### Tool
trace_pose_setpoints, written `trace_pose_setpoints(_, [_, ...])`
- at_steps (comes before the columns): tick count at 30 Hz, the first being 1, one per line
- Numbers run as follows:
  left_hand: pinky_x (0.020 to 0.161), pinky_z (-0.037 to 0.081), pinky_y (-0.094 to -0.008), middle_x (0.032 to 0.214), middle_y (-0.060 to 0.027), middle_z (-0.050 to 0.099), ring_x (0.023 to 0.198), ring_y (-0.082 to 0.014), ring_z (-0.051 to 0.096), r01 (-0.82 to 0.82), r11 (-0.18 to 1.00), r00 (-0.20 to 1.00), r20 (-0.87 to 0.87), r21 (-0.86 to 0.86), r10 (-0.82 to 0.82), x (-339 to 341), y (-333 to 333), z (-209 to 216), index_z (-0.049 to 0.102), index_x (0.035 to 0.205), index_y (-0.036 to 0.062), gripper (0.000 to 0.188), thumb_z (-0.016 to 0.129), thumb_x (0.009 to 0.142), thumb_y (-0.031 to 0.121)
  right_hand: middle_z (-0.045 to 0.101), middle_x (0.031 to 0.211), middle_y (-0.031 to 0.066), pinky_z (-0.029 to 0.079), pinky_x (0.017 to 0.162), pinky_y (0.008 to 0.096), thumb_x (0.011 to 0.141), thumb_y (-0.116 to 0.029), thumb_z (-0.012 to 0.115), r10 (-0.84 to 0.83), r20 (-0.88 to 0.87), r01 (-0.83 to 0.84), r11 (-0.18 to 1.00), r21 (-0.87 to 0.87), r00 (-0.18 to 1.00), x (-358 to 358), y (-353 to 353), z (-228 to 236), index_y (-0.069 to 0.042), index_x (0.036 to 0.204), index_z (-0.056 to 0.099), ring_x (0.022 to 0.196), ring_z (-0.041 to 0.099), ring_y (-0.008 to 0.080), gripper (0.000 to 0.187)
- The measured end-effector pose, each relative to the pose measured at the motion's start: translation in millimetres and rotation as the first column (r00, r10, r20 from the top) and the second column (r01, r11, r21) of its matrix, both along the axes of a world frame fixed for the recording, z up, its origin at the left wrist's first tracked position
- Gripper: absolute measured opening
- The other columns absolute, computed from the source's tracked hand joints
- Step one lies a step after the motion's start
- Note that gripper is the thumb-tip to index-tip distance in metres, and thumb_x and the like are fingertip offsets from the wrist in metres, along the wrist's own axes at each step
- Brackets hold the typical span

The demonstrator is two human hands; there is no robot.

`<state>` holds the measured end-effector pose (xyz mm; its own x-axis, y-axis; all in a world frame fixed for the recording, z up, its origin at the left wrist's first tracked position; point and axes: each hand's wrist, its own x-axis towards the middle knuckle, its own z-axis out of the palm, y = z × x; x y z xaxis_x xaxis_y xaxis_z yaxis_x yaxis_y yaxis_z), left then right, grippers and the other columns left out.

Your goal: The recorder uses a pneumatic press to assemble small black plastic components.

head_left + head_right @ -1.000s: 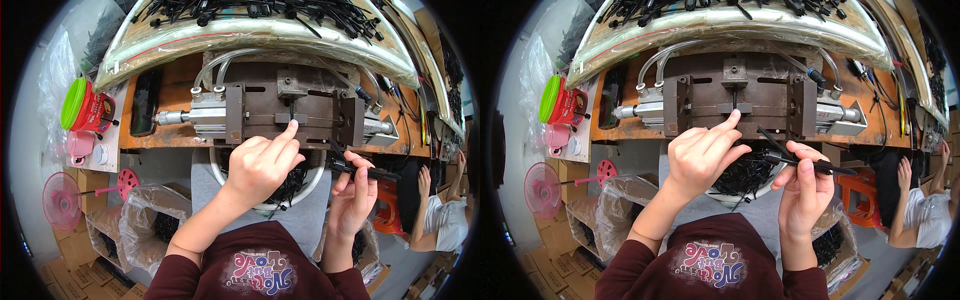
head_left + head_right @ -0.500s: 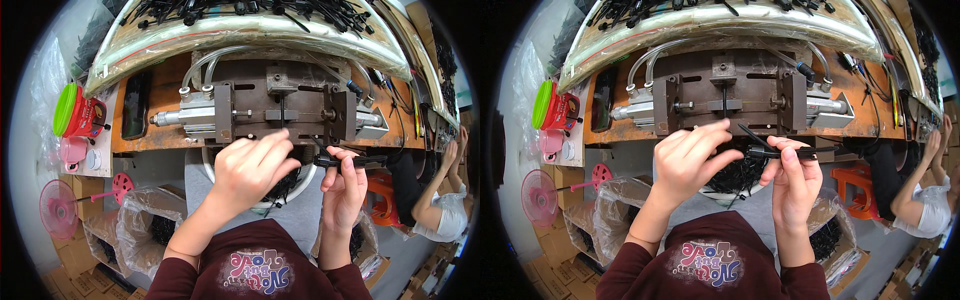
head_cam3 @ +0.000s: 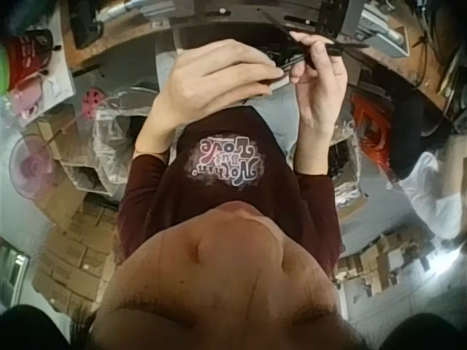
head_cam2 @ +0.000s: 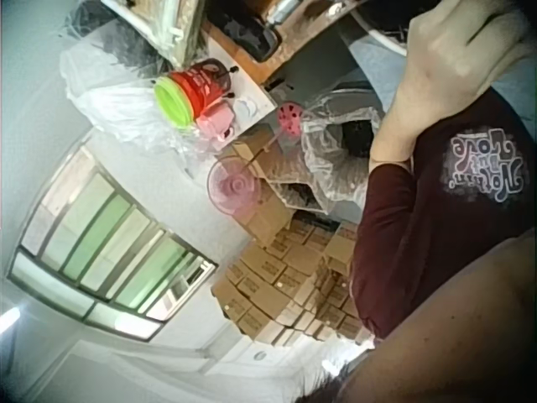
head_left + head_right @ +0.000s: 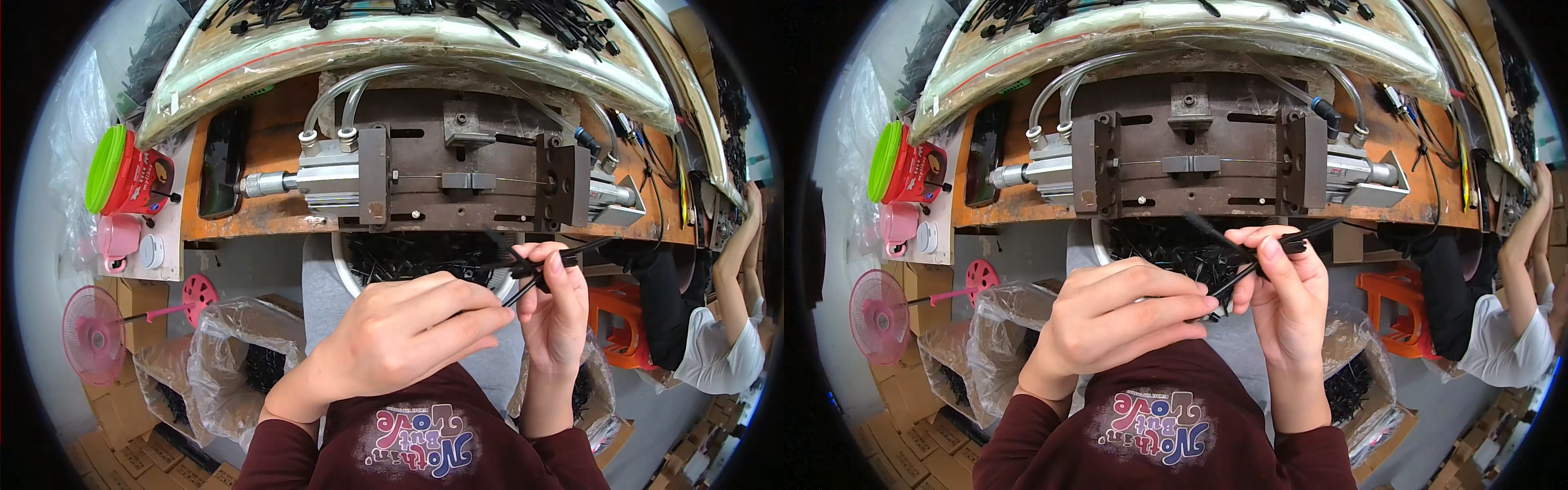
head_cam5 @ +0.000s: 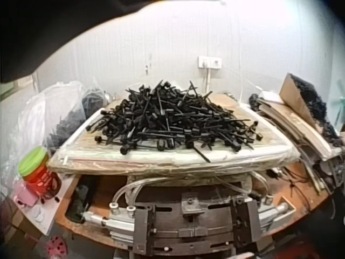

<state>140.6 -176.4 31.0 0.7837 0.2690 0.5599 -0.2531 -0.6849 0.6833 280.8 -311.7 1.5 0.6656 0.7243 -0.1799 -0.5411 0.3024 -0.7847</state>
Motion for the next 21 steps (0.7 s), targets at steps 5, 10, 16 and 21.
trace_pose_setpoints(5, [0.06, 0.054, -0.0283, 0.087, -0.0066, 0.069, 0.073, -0.0181, 0.067, 0.014, 0.985, 0.999, -0.044, -0.172, -0.022, -11.1, -2.7, 9.3, 0.075, 0.089, 0.005, 0.029, 0.087, 0.063, 0.01, 0.065, 0.113, 0.0212, 0.05, 0.053, 0.0238, 0.102, -0.016, 0.051, -0.24, 0.176, 0.235, 0.971, 0.047, 0.955, 8.2, 0.6, -0.4, 0.002, 0.108, 0.059, 0.062, 0.059, 0.0125, 0.02])
trace_pose_setpoints(10, [0.064, 0.055, -0.0298, 0.11, -0.0144, 0.068, 0.079, -0.0189, 0.068, -0.264, 0.964, 0.964, -0.007, 0.002, 0.264, 2.1, 0.4, -14.3, 0.074, 0.091, 0.0033, 0.032, 0.087, 0.062, 0.008, 0.062, 0.121, 0.0228, 0.055, 0.059, 0.0224, 0.103, -0.019, 0.05, -0.335, 0.258, 0.343, 0.939, 0.016, 0.906, 8.4, 2.7, 5.6, 0.006, 0.117, 0.057, 0.071, 0.065, 0.0136, 0.03])
trace_pose_setpoints(16, [0.062, 0.051, -0.0267, 0.117, -0.0111, 0.069, 0.071, -0.017, 0.068, -0.351, 0.85, 0.92, -0.023, 0.394, 0.391, 26.1, 7.4, -37.5, 0.071, 0.092, 0.0039, 0.025, 0.08, 0.07, 0.014, 0.059, 0.127, 0.0241, 0.06, 0.068, 0.0251, 0.103, -0.02, 0.049, -0.303, 0.242, 0.306, 0.952, 0.026, 0.922, 0.7, 4.9, 5.1, 0.008, 0.123, 0.054, 0.086, 0.07, 0.0205, 0.035])
trace_pose_setpoints(21, [0.061, 0.051, -0.0267, 0.115, -0.01, 0.07, 0.067, -0.0153, 0.066, -0.384, 0.79, 0.888, -0.042, 0.478, 0.458, 34.8, 7.7, -34.2, 0.071, 0.09, 0.0047, 0.025, 0.08, 0.068, 0.014, 0.058, 0.128, 0.0239, 0.06, 0.071, 0.0273, 0.103, -0.019, 0.049, -0.273, 0.222, 0.274, 0.961, 0.025, 0.936, -4.7, 5.6, 1.9, 0.007, 0.124, 0.054, 0.089, 0.071, 0.0226, 0.034])
